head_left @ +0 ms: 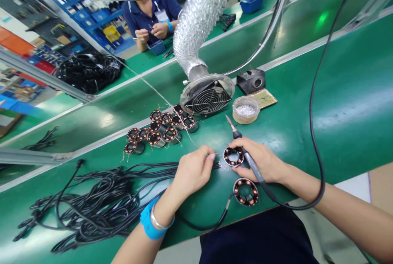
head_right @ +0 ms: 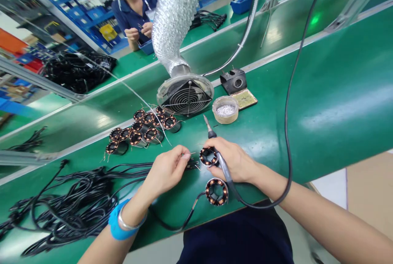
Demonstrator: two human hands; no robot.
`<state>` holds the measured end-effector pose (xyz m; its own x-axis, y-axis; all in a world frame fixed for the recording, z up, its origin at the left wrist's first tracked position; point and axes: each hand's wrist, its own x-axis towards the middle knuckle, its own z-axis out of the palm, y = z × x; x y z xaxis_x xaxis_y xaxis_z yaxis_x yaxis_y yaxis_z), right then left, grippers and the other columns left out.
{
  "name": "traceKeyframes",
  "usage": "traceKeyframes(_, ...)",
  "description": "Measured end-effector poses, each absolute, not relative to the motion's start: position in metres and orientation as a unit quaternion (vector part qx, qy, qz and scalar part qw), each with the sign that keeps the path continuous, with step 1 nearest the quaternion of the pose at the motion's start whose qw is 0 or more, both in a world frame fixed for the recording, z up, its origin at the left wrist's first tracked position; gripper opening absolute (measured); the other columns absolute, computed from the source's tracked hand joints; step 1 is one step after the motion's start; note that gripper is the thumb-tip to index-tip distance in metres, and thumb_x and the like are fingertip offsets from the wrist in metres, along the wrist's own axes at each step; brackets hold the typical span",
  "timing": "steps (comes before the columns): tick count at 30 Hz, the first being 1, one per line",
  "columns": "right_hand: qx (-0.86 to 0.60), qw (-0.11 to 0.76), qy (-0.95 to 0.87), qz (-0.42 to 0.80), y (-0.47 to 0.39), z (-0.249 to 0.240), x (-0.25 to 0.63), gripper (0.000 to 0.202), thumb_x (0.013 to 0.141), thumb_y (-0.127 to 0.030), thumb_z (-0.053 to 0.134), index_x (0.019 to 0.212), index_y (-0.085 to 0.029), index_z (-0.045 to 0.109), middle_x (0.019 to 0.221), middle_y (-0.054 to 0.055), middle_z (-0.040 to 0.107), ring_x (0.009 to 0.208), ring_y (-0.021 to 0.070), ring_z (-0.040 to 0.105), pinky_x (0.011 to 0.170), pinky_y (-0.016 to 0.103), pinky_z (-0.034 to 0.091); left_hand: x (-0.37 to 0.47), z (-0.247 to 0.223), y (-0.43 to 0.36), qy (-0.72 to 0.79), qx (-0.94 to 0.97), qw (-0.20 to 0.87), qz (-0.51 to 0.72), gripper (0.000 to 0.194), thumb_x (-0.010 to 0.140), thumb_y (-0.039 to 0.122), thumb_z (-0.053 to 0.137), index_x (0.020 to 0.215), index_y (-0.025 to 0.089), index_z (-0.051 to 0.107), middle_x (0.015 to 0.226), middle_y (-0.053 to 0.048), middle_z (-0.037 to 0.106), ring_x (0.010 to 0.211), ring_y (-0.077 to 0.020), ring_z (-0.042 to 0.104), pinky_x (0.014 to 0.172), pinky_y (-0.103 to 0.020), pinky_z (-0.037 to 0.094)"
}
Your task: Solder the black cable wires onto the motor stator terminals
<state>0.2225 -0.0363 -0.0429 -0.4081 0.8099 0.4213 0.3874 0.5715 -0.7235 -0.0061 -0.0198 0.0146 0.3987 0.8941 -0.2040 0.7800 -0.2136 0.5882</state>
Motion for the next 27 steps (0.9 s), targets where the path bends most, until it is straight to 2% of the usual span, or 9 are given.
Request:
traceKeyframes(2,-0.376,0.393,-0.796,0.267,-0.036,-0.042,0.222,0.048,0.076,-0.019,0.067,0.12,-0.022,0.047,0.103,0.006,0.062,0.082,0.0177,0.063,0.074,0.031,0.054,-0.003,0.021,-0.019,0.553,0.787,0.254,0.098,0.019,0.094,0.029,0.042,0.086,0.019,0.057,0.068,0.0,0.054,0.062,-0.0157,0.046,0.061,-0.028,0.027)
traceKeyframes(3,-0.375,0.393,-0.796,0.267,-0.036,-0.041,0.222,0.047,0.076,-0.019,0.066,0.12,-0.022,0.047,0.102,0.006,0.062,0.082,0.0176,0.063,0.074,0.031,0.054,0.0,0.022,-0.018,0.552,0.782,0.267,0.108,0.021,0.093,0.029,0.042,0.083,0.019,0.056,0.069,-0.001,0.055,0.063,-0.016,0.047,0.061,-0.028,0.028)
traceKeyframes(6,-0.373,0.393,-0.796,0.269,-0.035,-0.04,0.221,0.043,0.077,-0.019,0.066,0.117,-0.022,0.049,0.099,0.005,0.063,0.08,0.0171,0.063,0.072,0.03,0.054,0.01,0.02,-0.012,0.544,0.696,0.443,0.153,0.026,0.091,0.036,0.043,0.075,0.02,0.053,0.058,0.002,0.046,0.055,-0.014,0.04,0.056,-0.026,0.028)
traceKeyframes(8,-0.371,0.392,-0.797,0.27,-0.035,-0.039,0.221,0.042,0.076,-0.02,0.066,0.116,-0.022,0.05,0.097,0.004,0.062,0.079,0.0169,0.062,0.071,0.03,0.054,0.016,0.016,-0.01,0.543,0.59,0.571,0.176,0.029,0.089,0.045,0.044,0.076,0.02,0.053,0.049,0.007,0.031,0.045,-0.0118,0.027,0.049,-0.025,0.021)
traceKeyframes(10,-0.369,0.392,-0.798,0.271,-0.034,-0.04,0.221,0.043,0.076,-0.02,0.066,0.116,-0.022,0.049,0.098,0.004,0.062,0.079,0.0169,0.062,0.071,0.03,0.054,0.019,0.012,-0.012,0.536,0.529,0.63,0.189,0.036,0.086,0.054,0.047,0.08,0.019,0.054,0.047,0.011,0.022,0.043,-0.0103,0.017,0.046,-0.025,0.015)
traceKeyframes(13,-0.369,0.392,-0.798,0.271,-0.034,-0.041,0.222,0.044,0.076,-0.019,0.067,0.116,-0.022,0.049,0.099,0.004,0.062,0.081,0.017,0.063,0.072,0.03,0.054,0.014,0.012,-0.019,0.513,0.586,0.597,0.191,0.04,0.084,0.056,0.056,0.084,0.017,0.06,0.051,0.01,0.027,0.048,-0.0092,0.021,0.048,-0.024,0.017)
traceKeyframes(18,-0.375,0.384,-0.801,0.263,-0.035,-0.042,0.223,0.043,0.077,-0.019,0.066,0.117,-0.022,0.049,0.101,0.005,0.063,0.084,0.0178,0.065,0.075,0.03,0.055,-0.001,0.016,-0.03,0.521,0.71,0.466,0.083,0.025,0.087,0.039,0.059,0.08,0.017,0.067,0.051,0.008,0.032,0.05,-0.009,0.028,0.05,-0.024,0.019)
traceKeyframes(23,-0.389,0.361,-0.81,0.248,-0.038,-0.046,0.227,0.043,0.082,-0.026,0.065,0.122,-0.024,0.05,0.111,0.009,0.066,0.094,0.024,0.069,0.077,0.035,0.059,0.001,0.011,-0.036,0.498,0.68,0.533,0.078,0.023,0.084,0.035,0.062,0.073,0.016,0.068,0.051,0.007,0.04,0.049,-0.0086,0.032,0.049,-0.023,0.024)
traceKeyframes(27,-0.365,0.389,-0.825,0.187,-0.032,-0.051,0.23,0.039,0.086,-0.039,0.067,0.121,-0.026,0.055,0.102,0.012,0.072,0.08,0.0239,0.073,0.065,0.03,0.059,0.006,0.009,-0.035,0.546,0.683,0.465,0.138,0.02,0.079,0.037,0.07,0.081,0.017,0.069,0.051,0.008,0.042,0.05,-0.0084,0.034,0.05,-0.022,0.025)
